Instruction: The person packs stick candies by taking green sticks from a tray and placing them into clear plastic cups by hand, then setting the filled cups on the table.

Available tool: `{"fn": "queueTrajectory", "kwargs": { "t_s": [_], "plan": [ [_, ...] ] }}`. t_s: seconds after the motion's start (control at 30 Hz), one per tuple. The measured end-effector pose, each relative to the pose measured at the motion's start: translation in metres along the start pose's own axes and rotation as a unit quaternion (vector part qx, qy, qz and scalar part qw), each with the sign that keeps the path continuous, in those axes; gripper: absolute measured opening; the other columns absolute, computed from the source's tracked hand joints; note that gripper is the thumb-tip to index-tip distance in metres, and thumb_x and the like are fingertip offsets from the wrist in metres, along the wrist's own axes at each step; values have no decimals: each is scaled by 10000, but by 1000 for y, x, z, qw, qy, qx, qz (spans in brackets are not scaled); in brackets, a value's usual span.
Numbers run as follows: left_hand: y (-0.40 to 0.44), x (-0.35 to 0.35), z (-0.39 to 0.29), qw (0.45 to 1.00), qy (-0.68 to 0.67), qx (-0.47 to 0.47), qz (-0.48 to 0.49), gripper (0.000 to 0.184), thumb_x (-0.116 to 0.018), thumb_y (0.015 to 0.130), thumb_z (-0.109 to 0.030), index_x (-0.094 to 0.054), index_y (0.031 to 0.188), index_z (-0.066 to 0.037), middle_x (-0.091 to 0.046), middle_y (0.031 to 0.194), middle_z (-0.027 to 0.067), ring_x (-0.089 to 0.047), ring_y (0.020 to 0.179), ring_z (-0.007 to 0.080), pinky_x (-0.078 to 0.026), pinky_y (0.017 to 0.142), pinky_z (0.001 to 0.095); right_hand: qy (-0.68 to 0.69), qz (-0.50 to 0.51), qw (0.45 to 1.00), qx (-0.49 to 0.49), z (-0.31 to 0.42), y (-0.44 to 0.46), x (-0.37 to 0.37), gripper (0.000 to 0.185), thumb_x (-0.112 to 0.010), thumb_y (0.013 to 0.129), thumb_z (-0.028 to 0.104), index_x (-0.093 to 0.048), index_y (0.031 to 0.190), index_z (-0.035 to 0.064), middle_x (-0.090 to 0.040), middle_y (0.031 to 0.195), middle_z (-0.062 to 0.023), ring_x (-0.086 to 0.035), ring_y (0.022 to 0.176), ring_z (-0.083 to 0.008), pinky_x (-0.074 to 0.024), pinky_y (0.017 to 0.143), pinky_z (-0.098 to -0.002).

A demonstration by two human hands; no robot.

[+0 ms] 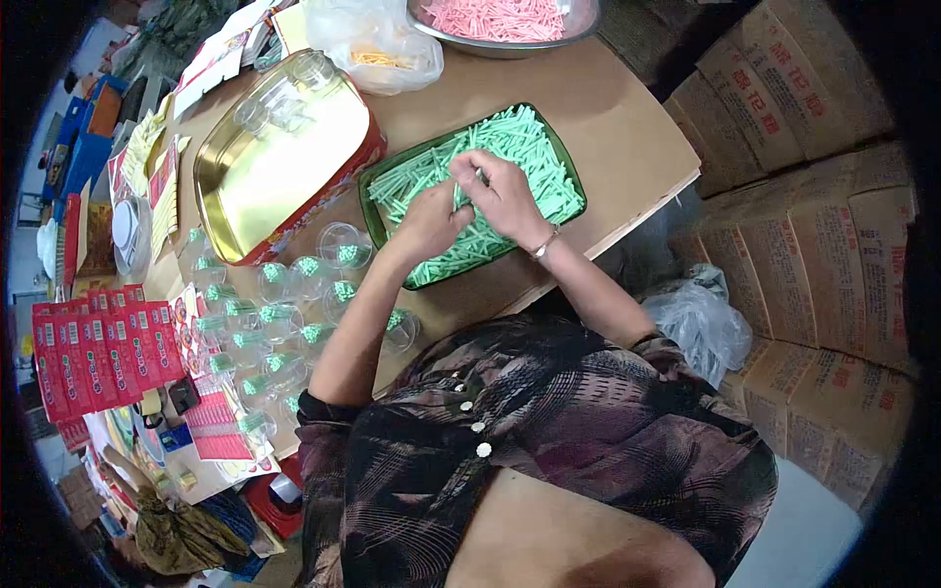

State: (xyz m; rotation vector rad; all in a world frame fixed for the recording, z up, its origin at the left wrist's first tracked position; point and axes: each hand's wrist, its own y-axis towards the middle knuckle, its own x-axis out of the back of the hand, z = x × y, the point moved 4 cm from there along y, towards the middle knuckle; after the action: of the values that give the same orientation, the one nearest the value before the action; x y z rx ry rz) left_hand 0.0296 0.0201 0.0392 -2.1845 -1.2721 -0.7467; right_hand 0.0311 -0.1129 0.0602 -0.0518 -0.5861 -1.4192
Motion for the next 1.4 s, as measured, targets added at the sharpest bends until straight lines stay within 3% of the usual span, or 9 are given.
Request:
{"fn": "queueTrajectory", "kwargs": {
  "t_s": [0.2, 0.37, 0.53, 0.7, 0.87, 1.0, 1.07, 1.17, 1.4],
  "plan": [
    [-3, 8, -2, 998, 42, 40, 15, 326, -603, 778, -209, -588, 937, 76, -642, 822, 260, -612, 757, 423, -489, 704, 461, 29, -19, 999, -5, -10, 1, -13, 263, -535, 924, 236, -650, 874, 4, -631, 740, -62, -477, 589, -164, -401, 587, -290],
    [0, 11, -1, 989, 48, 123, 72, 306, -596, 789, -209, -600, 937, 58, -637, 780, 212, -613, 720, 329, -493, 650, 401, -61, 70, 991, -96, -16, -1, -5, 241, -529, 927, 208, -653, 952, 3, -660, 813, -66, -549, 672, -180, -444, 658, -291],
    [0, 7, 16, 964, -211, 155, 45, 248, -562, 813, -188, -613, 919, 30, -630, 790, 163, -587, 720, 216, -478, 600, 316, -95, -73, 983, 137, 6, 2, 10, 267, -503, 944, 199, -634, 1066, 0, -677, 925, -70, -608, 806, -201, -473, 762, -289],
    [12, 0, 15, 893, -448, 38, 18, 259, -568, 808, -152, -600, 991, 28, -622, 891, 138, -555, 758, 148, -459, 605, 252, -16, 85, 982, 165, 19, 1, -6, 315, -478, 964, 208, -588, 1171, -3, -672, 1021, -74, -624, 917, -210, -476, 841, -289],
    [7, -4, 19, 941, -325, 90, -44, 506, -608, 777, -113, -490, 1229, 80, -615, 1056, 184, -597, 825, 210, -498, 681, 283, 81, 33, 996, 17, -5, 2, -8, 294, -463, 971, 210, -593, 1141, 9, -663, 992, -57, -601, 838, -165, -467, 764, -274],
    [11, -7, 17, 977, -142, 0, -159, 849, -679, 733, -114, -235, 1418, 120, -587, 1163, 245, -626, 925, 281, -514, 779, 304, 122, 56, 989, -64, -8, 4, -18, 257, -492, 956, 218, -604, 1079, 23, -629, 887, -31, -529, 736, -117, -422, 670, -246],
    [15, -9, 20, 957, -243, -67, -141, 1046, -725, 699, -121, -52, 1461, 125, -569, 1188, 303, -629, 1001, 328, -516, 821, 318, 111, 0, 993, -31, -3, 4, -25, 208, -535, 928, 218, -596, 1004, 35, -573, 812, -10, -444, 671, -96, -363, 610, -230],
    [13, -4, 13, 979, -153, 7, -137, 1104, -750, 680, -119, -6, 1455, 135, -577, 1156, 312, -639, 961, 319, -525, 786, 310, 55, 33, 998, -11, 1, 5, -26, 167, -567, 906, 192, -574, 970, 38, -557, 799, 0, -442, 665, -97, -369, 612, -233],
    [6, 2, 9, 950, -287, 56, -106, 1168, -765, 645, -82, 33, 1482, 80, -608, 1102, 278, -633, 882, 305, -528, 733, 318, 130, 47, 990, -32, -8, 5, -30, 110, -574, 901, 144, -563, 860, 43, -555, 766, 21, -461, 668, -83, -389, 639, -212]
  ]
}}
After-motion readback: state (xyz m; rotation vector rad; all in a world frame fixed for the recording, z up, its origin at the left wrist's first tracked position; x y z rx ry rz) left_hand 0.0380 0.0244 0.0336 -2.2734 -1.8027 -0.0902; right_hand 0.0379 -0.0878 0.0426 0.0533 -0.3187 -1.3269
